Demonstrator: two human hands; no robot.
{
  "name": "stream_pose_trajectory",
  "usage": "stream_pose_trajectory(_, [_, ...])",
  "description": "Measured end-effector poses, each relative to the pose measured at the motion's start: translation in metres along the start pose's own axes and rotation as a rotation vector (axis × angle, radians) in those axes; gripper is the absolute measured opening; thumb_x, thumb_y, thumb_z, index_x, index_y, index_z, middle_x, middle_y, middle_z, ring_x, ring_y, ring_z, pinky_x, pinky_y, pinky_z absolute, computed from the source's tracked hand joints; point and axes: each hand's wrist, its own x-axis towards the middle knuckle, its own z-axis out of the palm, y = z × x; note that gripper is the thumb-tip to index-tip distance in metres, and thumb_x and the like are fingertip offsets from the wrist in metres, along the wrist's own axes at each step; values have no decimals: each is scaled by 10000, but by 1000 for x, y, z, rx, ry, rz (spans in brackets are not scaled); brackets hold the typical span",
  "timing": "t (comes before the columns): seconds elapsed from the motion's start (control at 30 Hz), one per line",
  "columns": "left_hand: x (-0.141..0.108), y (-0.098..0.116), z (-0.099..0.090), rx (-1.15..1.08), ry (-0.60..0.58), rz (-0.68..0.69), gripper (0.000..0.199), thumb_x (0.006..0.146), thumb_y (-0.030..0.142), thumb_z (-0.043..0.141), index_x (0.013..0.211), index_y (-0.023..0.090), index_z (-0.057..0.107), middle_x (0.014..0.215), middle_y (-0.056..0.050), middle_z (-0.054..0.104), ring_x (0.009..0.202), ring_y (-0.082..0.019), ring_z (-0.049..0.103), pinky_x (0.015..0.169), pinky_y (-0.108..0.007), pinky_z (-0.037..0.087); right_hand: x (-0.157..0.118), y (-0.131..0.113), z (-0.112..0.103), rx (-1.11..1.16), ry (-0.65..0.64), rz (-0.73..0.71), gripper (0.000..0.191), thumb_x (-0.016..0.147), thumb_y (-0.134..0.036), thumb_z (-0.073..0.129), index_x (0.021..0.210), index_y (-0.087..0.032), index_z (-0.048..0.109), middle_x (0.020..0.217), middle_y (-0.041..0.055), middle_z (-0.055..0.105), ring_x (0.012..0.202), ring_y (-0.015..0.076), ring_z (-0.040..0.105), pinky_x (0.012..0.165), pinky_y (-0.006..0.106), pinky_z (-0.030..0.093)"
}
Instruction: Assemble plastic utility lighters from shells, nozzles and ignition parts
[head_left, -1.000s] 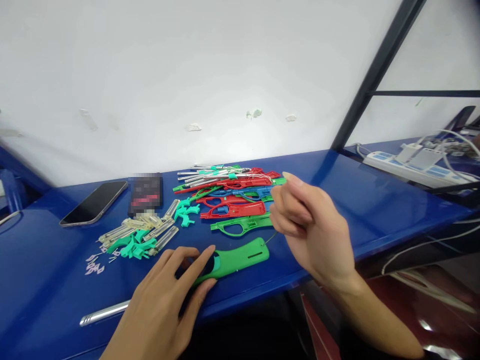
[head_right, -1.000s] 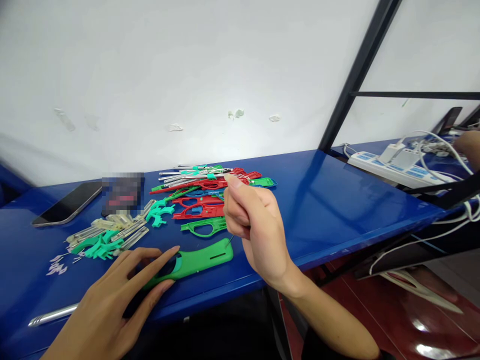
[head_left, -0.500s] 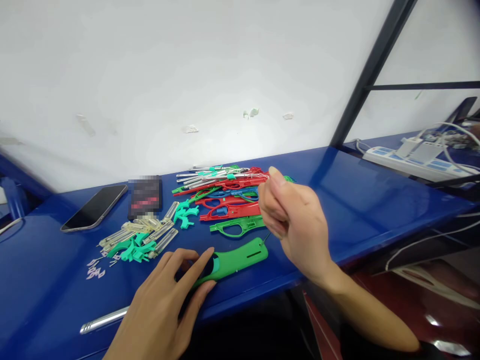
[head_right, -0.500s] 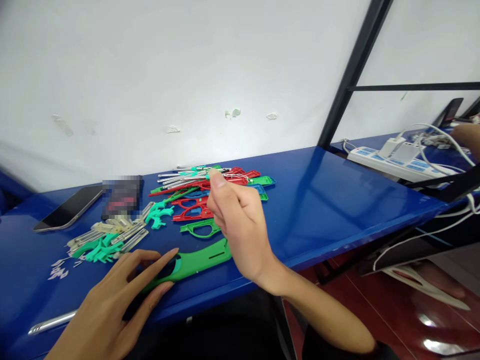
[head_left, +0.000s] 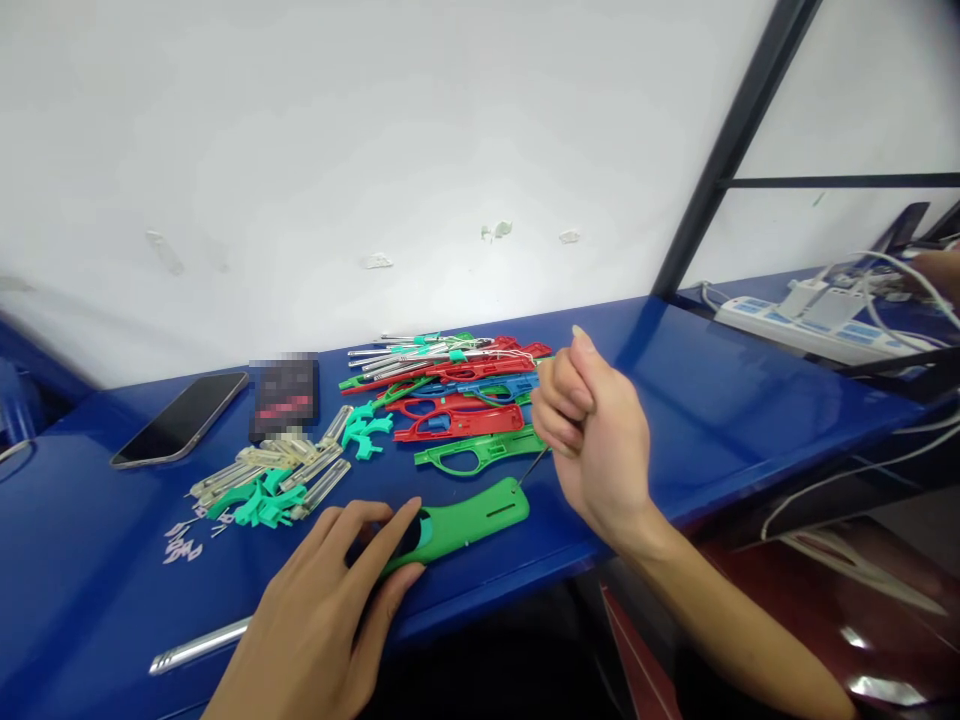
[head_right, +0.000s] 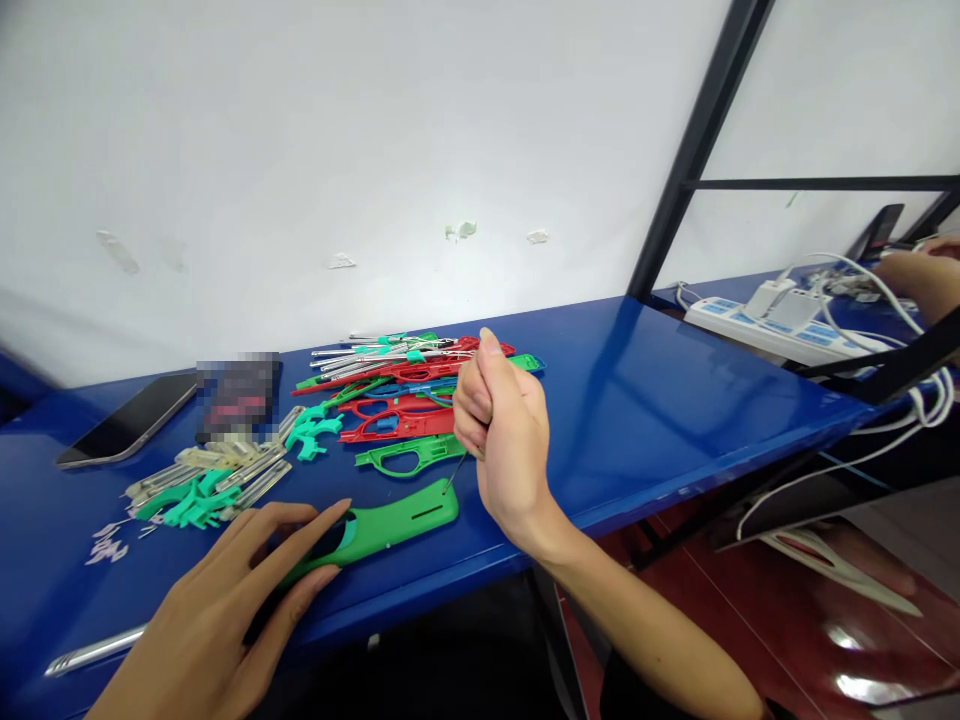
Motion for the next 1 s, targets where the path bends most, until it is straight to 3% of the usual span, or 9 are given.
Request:
stream_pose_trajectory(0.17, [-1, 0, 0, 3, -8, -11, 397, 1163, 398, 442, 1506, 247, 575, 1205, -87, 668, 990, -237, 713, 777, -349, 637, -8, 3, 7, -59, -245, 2, 608, 1065, -521, 664, 628, -236, 351, 606, -88, 236, 469, 69, 155, 399, 258, 132])
stream_pose_trajectory(0.3, [-2, 1, -1, -9, -33, -17, 401, 1162, 389, 450, 1516, 237, 561, 1214, -92, 660, 1008, -239, 705, 809, -363, 643, -23, 11, 15, -27, -459, -13, 320, 1150, -466, 529, 902, -268, 488, 701, -80, 352, 528, 94, 221, 431, 237, 213])
stream_pose_trajectory(0.4, [-3, 1, -2, -16, -47, -17, 412, 1159, 379, 459, 1539, 243, 543, 1213, -91, 655, 1021, -244, 698, 819, -373, 642, -28, 17, 14, -45, -431, -111, 167, 1120, -381, 622, 1022, -292, 520, 743, -87, 453, 507, 76, 334, 426, 227, 272])
stream_pose_trajectory(0.5, [-3, 1, -2, -19, -48, -20, 421, 1158, 383, 465, 1551, 250, 535, 1226, -92, 653, 1035, -248, 695, 835, -380, 641, -25, 17, 6, -83, -314, -198, 188, 1004, -258, 795, 990, -281, 609, 752, -92, 577, 480, 63, 509, 417, 213, 407])
stream_pose_trajectory(0.6, [-2, 1, -1, -12, -34, -14, 416, 1162, 393, 455, 1547, 261, 540, 1226, -87, 660, 1033, -246, 697, 838, -378, 638, -18, 11, -4, -264, -223, -295, 218, 835, -164, 942, 894, -262, 756, 797, -56, 743, 689, 127, 729, 631, 255, 611])
stream_pose_trajectory(0.67, [-1, 1, -2, -7, -29, -9, 414, 1164, 399, 445, 1544, 266, 543, 1224, -85, 664, 1034, -248, 699, 831, -378, 635, -15, 5, -10, -385, -207, -333, 209, 798, -168, 972, 905, -274, 827, 887, -32, 824, 835, 169, 786, 787, 302, 652])
stream_pose_trajectory(0.77, [-1, 1, -2, 1, -35, -13, 414, 1164, 402, 444, 1541, 267, 546, 1227, -87, 666, 1042, -255, 697, 820, -380, 635, -15, -3, -17, -465, -306, -285, 92, 948, -239, 858, 1025, -285, 839, 977, -20, 852, 880, 183, 810, 797, 327, 661])
stream_pose_trajectory(0.87, [-1, 2, -1, 6, -32, -9, 411, 1164, 401, 442, 1534, 261, 552, 1220, -85, 669, 1021, -248, 698, 800, -367, 635, -17, -5, -22, -529, -430, -329, 192, 1105, -241, 637, 1260, -285, 743, 966, -24, 813, 863, 151, 791, 779, 312, 636])
stream_pose_trajectory(1.0, [-2, 1, -1, 19, -29, -12, 421, 1163, 414, 443, 1538, 260, 555, 1222, -82, 674, 1020, -245, 702, 810, -363, 637, -17, 0, -25, -637, -383, -464, 263, 1159, -196, 466, 1231, -255, 712, 912, -24, 757, 840, 126, 741, 788, 305, 586])
